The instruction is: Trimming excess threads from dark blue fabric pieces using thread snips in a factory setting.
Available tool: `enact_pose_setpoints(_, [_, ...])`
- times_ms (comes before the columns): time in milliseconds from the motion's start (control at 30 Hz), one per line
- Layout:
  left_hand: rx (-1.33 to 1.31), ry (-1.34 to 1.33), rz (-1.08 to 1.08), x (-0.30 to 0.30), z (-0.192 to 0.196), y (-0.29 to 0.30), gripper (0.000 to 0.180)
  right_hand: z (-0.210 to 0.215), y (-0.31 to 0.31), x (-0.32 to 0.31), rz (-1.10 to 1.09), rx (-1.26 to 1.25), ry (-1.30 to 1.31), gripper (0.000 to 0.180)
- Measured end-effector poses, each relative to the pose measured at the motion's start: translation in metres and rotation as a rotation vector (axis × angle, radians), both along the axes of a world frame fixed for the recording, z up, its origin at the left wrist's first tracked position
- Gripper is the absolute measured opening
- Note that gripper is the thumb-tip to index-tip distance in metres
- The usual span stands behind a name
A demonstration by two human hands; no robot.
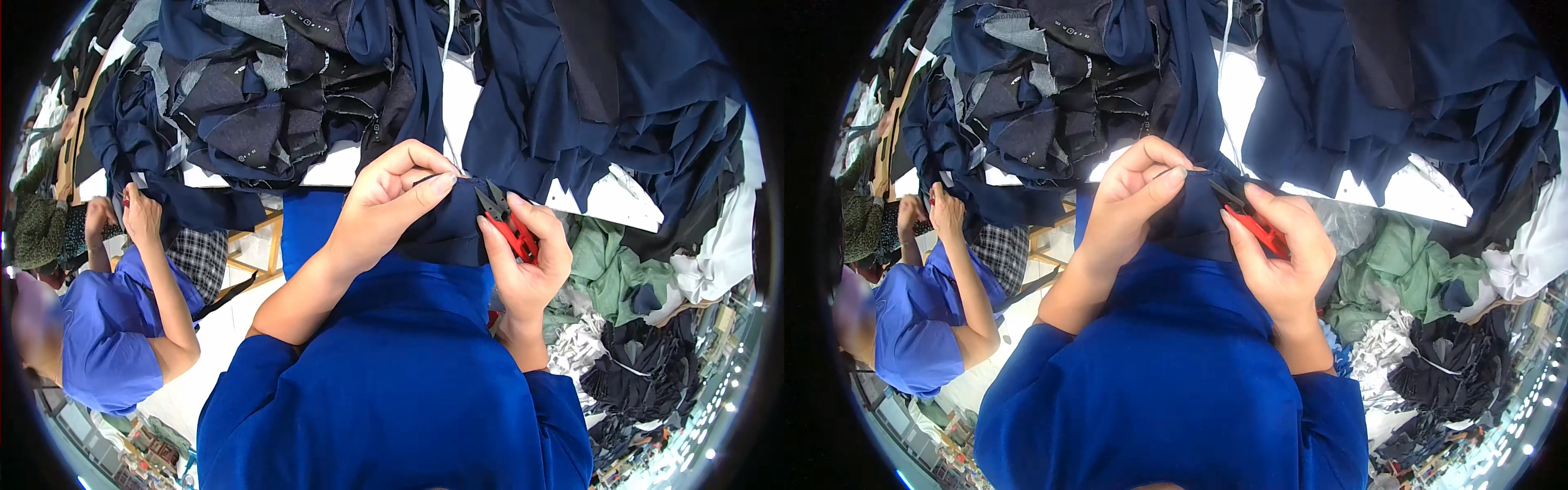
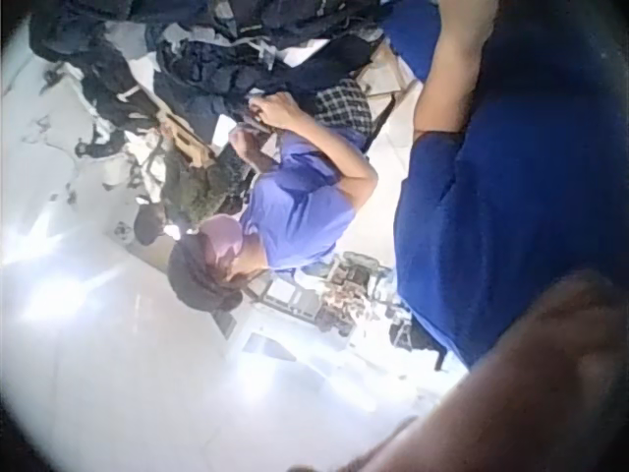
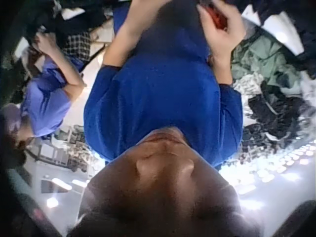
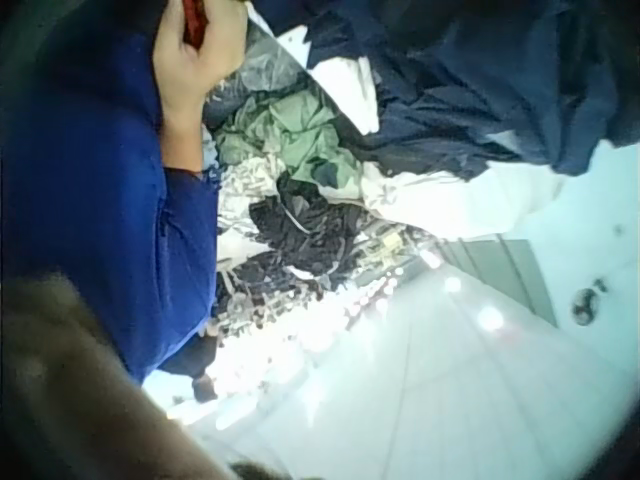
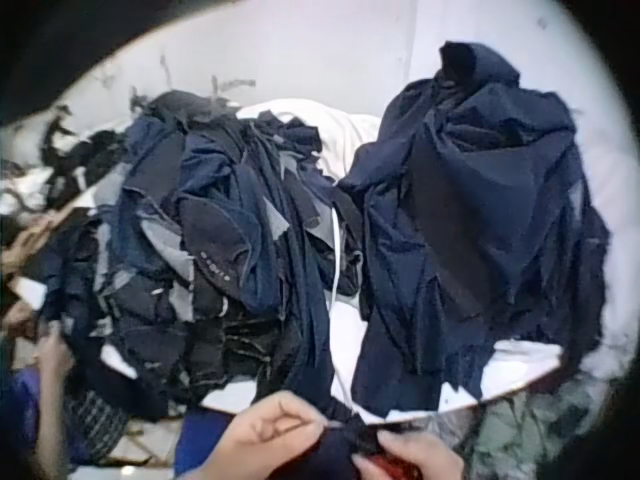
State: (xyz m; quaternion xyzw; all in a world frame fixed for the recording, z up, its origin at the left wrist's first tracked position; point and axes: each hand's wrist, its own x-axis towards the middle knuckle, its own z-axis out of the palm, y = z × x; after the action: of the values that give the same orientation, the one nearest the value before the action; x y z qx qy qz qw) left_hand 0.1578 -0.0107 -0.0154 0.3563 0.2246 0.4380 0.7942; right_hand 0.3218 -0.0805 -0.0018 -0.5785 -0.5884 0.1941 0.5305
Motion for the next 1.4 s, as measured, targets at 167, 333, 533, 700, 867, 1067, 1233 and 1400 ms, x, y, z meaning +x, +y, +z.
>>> enact_pose_setpoints(167, [-0.005, 0.017, 0.006, 0.001, -0.001, -0.001, 0.010, 0.000, 0.001, 0.000, 0.021, 0.026, -0.037, 0.035])
enact_pose_setpoints(333, [-0.012, 0.002, 0.005, 0.001, 0.000, -0.001, 0.009, 0.000, 0.001, -0.002, 0.001, 0.023, -0.049, 0.035])
enact_pose_setpoints(533, [-0.025, 0.006, 0.031, 0.004, 0.003, -0.004, 0.009, -0.001, 0.005, -0.003, -0.037, 0.105, -0.088, 0.032])
enact_pose_setpoints(700, [-0.040, -0.015, 0.052, 0.009, 0.001, -0.007, 0.009, -0.002, 0.008, -0.003, -0.061, 0.145, -0.107, 0.032])
enact_pose_setpoints(867, [-0.080, -0.076, 0.023, 0.010, 0.002, -0.009, 0.009, -0.003, 0.011, -0.001, -0.078, 0.230, -0.167, 0.032])
enact_pose_setpoints(1067, [-0.120, -0.102, 0.004, 0.011, 0.009, -0.011, 0.022, -0.002, 0.009, 0.000, -0.045, 0.217, -0.306, 0.034])
enact_pose_setpoints(1233, [-0.125, 0.029, 0.035, 0.014, 0.007, -0.013, 0.033, -0.008, 0.014, -0.002, -0.113, 0.308, -0.321, 0.029])
enact_pose_setpoints(1400, [-0.123, 0.024, 0.052, 0.013, -0.002, -0.013, 0.022, -0.009, 0.015, -0.001, -0.105, 0.315, -0.388, 0.027])
